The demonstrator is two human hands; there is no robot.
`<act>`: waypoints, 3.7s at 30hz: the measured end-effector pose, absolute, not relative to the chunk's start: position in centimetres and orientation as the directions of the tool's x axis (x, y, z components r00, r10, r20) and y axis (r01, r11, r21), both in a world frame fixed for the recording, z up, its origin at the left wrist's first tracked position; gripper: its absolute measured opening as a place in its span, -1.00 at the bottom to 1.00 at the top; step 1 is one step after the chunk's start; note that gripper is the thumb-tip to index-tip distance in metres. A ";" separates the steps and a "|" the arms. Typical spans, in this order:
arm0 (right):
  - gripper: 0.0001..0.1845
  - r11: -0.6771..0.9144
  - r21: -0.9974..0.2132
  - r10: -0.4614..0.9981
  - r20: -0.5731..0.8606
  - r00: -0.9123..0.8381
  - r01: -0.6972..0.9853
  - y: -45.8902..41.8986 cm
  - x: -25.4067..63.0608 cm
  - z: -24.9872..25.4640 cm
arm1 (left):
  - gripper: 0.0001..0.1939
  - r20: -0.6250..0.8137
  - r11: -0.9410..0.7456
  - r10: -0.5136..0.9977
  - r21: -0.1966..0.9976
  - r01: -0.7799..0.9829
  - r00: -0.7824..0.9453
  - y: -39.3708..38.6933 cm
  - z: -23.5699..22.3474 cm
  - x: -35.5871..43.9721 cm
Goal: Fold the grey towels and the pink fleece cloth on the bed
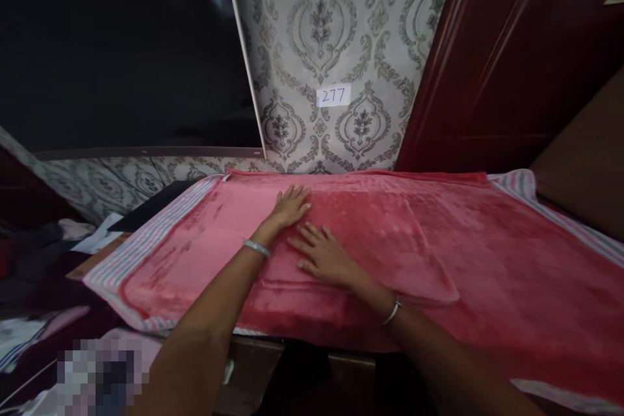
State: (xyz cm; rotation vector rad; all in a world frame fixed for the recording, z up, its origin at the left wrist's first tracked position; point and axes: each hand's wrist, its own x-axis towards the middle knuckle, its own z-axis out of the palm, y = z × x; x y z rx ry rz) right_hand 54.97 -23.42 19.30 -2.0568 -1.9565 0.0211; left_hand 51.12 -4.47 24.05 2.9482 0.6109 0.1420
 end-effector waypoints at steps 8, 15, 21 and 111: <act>-0.34 -0.022 -0.223 0.981 0.183 0.064 0.975 -23.8 54.8 16.0 | -0.36 0.086 -0.901 0.433 0.077 0.427 0.897 -2.7 18.4 51.5; -0.34 -0.018 -0.237 0.976 0.208 0.069 0.971 -23.4 54.8 16.7 | -0.37 0.095 -0.903 0.430 0.048 0.427 0.898 -2.5 18.8 51.7; -0.35 0.053 -0.296 0.986 0.166 -0.003 0.954 -25.2 54.7 18.0 | -0.37 0.067 -0.889 0.455 -0.031 0.458 0.888 -3.5 20.0 51.7; -0.38 -0.208 -0.218 0.945 0.206 0.253 0.954 -32.5 59.3 16.7 | -0.33 0.008 -0.995 0.075 0.073 0.074 0.997 -9.2 20.1 60.9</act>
